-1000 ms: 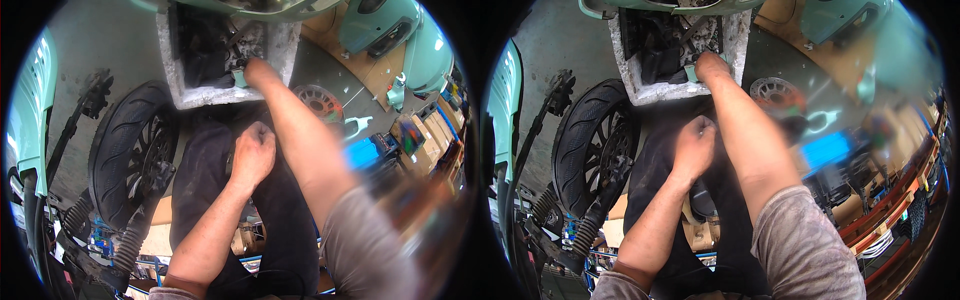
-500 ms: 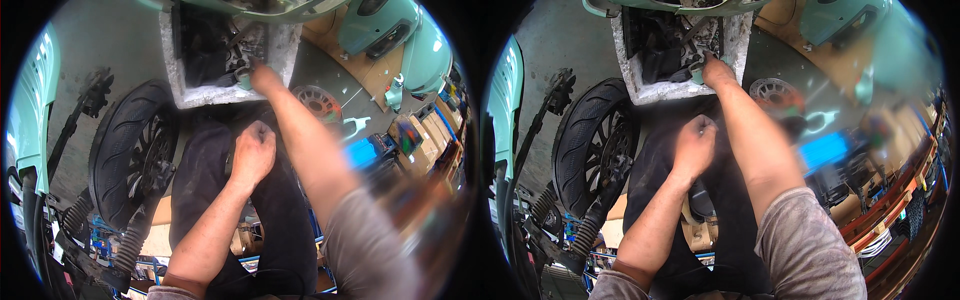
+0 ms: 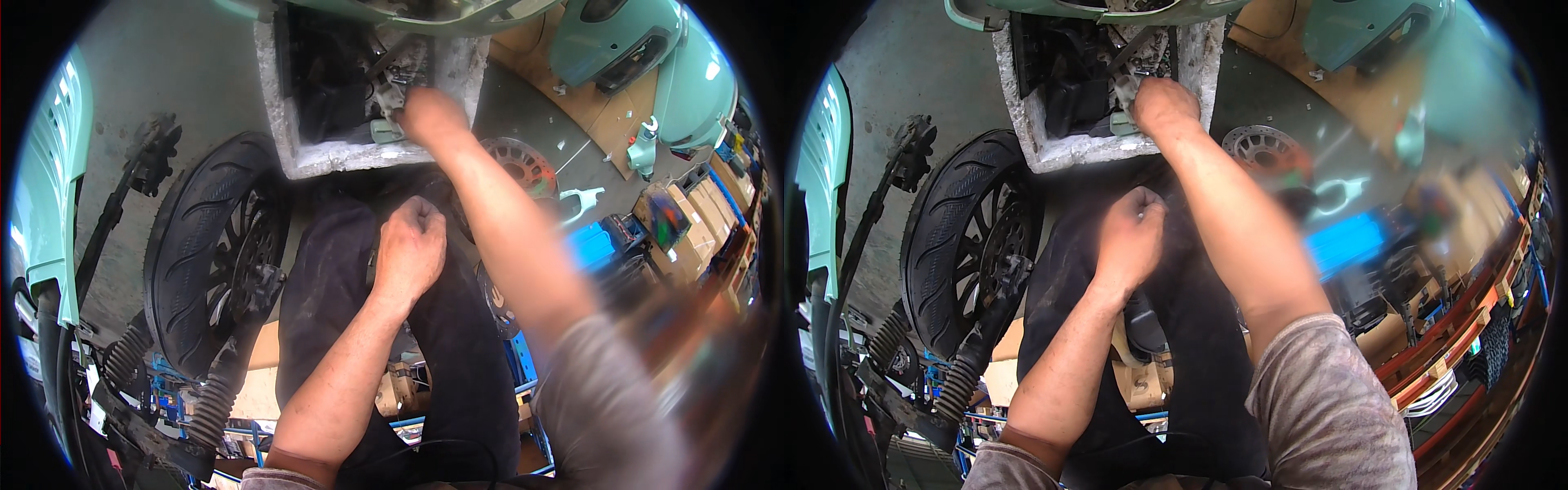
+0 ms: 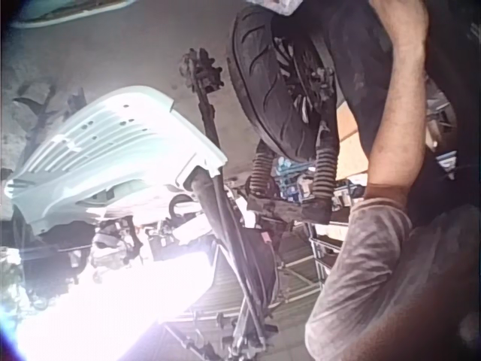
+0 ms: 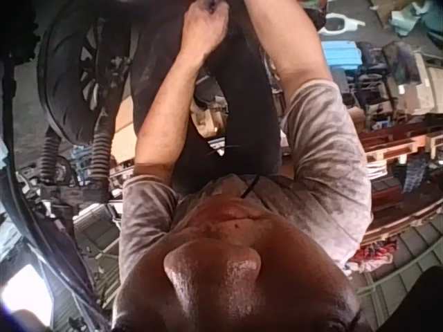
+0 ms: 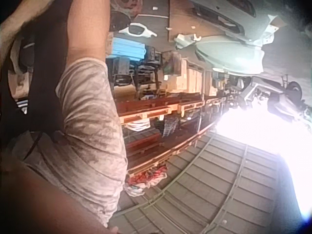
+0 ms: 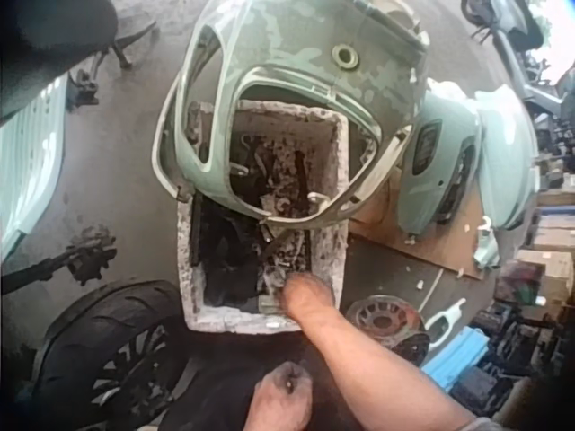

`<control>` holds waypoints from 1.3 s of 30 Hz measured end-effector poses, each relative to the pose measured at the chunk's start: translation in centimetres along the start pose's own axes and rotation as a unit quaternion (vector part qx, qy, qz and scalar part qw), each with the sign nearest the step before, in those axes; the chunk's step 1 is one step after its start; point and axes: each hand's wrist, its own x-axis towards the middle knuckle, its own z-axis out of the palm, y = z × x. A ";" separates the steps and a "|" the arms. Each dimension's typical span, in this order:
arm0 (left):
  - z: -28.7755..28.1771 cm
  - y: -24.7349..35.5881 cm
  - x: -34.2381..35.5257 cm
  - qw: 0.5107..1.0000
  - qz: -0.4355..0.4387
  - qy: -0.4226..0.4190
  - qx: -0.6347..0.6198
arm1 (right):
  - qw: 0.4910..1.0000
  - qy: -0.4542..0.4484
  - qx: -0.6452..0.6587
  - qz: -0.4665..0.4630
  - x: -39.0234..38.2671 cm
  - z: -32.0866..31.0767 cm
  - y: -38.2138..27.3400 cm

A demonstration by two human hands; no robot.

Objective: The person reaches into the storage area of a scooter to handle components, then picks up a tool and uses it to fasten a screw on a plastic scooter panel. The person then returns to the storage area to handle wires and parts.

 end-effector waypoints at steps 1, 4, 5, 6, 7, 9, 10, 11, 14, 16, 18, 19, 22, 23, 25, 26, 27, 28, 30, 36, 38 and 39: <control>0.0 0.0 0.0 1.000 -0.002 -0.002 -0.001 | 0.998 0.042 0.038 -0.015 -1.0 0.1 -0.4; 0.0 -0.1 -0.1 0.999 0.003 -0.010 0.035 | 0.981 0.067 0.175 -0.043 -2.2 1.6 -1.7; 0.1 -0.3 -0.1 0.999 -0.003 -0.019 0.041 | 0.976 0.036 0.202 -0.070 -2.9 2.1 -2.5; 0.2 -0.4 -0.1 0.998 -0.006 -0.030 0.049 | 0.968 0.018 0.208 -0.142 -3.0 2.9 -2.6; 0.4 -0.4 0.0 0.998 -0.010 -0.040 0.057 | 0.961 -0.023 0.222 -0.161 -2.8 3.5 -2.7; 0.4 -0.5 -0.2 0.997 -0.003 -0.026 0.071 | 0.951 -0.053 0.255 -0.170 -2.5 3.8 -3.0; 0.3 -0.5 -0.3 0.997 0.000 -0.018 0.078 | 0.949 -0.038 0.271 -0.158 -1.9 3.6 -3.0; 0.4 -0.6 -0.3 0.996 -0.006 -0.020 0.090 | 0.947 -0.024 0.286 -0.145 -1.2 3.4 -2.8; 0.4 -1.0 0.0 0.993 -0.021 -0.035 0.113 | 0.983 0.077 0.164 0.013 0.9 2.2 -1.6; 0.6 -0.7 0.2 0.992 -0.026 -0.060 0.112 | 0.992 0.018 0.097 0.077 2.5 2.3 0.6; 0.6 -0.8 0.1 0.993 -0.020 -0.048 0.107 | 0.994 -0.020 0.045 0.092 2.6 3.4 1.4; 0.7 -0.7 0.1 0.993 -0.016 -0.043 0.104 | 0.996 -0.026 0.026 0.081 2.0 4.4 1.7; 0.6 -0.6 0.1 0.994 -0.026 -0.042 0.102 | 0.999 0.000 0.027 0.044 0.6 5.6 1.9; 0.7 -0.6 0.1 0.994 -0.028 -0.041 0.100 | 0.998 0.013 0.048 0.039 0.4 5.5 2.3; 0.8 -0.5 0.1 0.994 -0.032 -0.039 0.099 | 0.996 0.035 0.088 0.010 0.0 5.7 2.5; 0.9 -0.6 0.2 0.994 -0.027 -0.038 0.100 | 0.993 0.043 0.106 -0.013 -0.5 5.7 2.4; 0.9 -0.8 0.2 0.994 -0.022 -0.036 0.101 | 0.990 0.051 0.124 -0.035 -0.9 5.8 2.4; 1.0 -0.9 0.2 0.994 -0.017 -0.034 0.103 | 0.986 0.031 0.147 -0.067 -1.2 5.7 2.4; 1.0 -0.8 0.3 0.995 -0.015 -0.034 0.096 | 0.972 -0.006 0.193 -0.130 -1.6 4.7 2.3; 1.5 -1.1 0.3 0.995 0.004 -0.010 0.101 | 0.919 -0.052 0.306 -0.245 -3.3 4.1 0.7; 1.6 -1.0 0.4 0.995 0.002 -0.011 0.100 | 0.929 -0.076 0.299 -0.202 -3.6 3.4 0.4; 1.6 -1.1 0.5 0.995 0.006 -0.010 0.101 | 0.927 -0.059 0.304 -0.210 -3.4 3.7 0.5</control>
